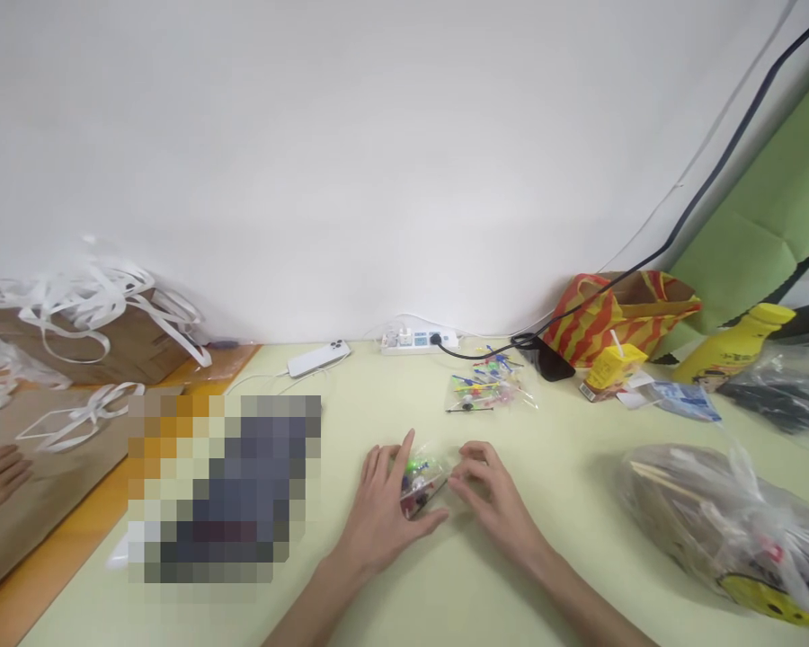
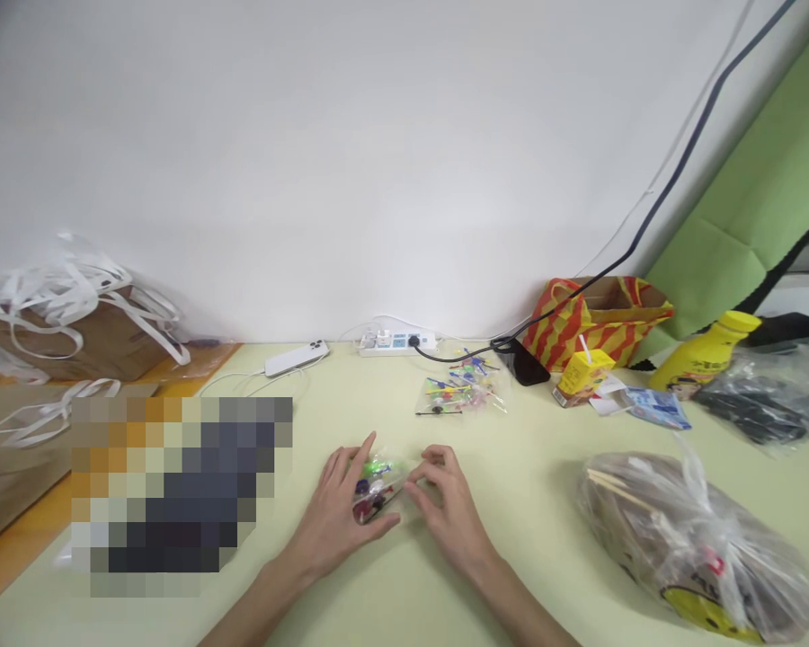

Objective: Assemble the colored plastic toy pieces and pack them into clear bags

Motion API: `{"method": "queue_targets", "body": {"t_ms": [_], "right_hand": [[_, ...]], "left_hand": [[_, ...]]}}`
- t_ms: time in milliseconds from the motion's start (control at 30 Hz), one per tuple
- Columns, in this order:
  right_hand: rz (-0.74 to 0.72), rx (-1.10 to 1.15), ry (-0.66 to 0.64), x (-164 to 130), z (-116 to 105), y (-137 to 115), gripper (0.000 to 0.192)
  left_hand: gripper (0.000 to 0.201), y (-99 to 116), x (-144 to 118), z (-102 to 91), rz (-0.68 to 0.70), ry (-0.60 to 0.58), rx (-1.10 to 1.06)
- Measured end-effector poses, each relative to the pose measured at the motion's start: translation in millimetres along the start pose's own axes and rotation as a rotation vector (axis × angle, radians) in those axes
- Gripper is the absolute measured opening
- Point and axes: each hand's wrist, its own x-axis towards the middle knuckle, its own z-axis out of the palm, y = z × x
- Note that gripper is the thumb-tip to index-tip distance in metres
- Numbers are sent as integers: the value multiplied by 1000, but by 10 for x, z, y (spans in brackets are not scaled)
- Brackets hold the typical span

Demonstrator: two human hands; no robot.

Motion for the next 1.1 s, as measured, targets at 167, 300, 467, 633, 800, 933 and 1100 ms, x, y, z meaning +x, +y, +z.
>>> {"method": "queue_targets", "body": {"t_ms": [167, 300, 467, 633, 800, 933, 1100], "right_hand": [[11, 297, 93, 63, -88, -46, 31], [2, 409, -3, 51, -62, -88, 31], [-14, 412, -28, 27, 7, -80, 33], [-32, 360, 41, 45, -16, -94, 32], [-14, 240, 119, 78, -49, -60, 35], [63, 280, 68, 83, -25, -6, 35], [112, 341, 153, 82, 5, 29, 45]], "left_hand": [[68, 17, 4, -74, -124, -25, -422], [63, 4, 37, -56, -199, -21, -626], [61, -2, 87, -59, -274, -82, -784], [39, -14, 121, -99, -329, -91, -866], [34, -19, 118, -111, -328, 11, -844], [35, 1, 111, -98, -319, 39, -890], [29, -4, 114, -93, -292, 34, -933]]}}
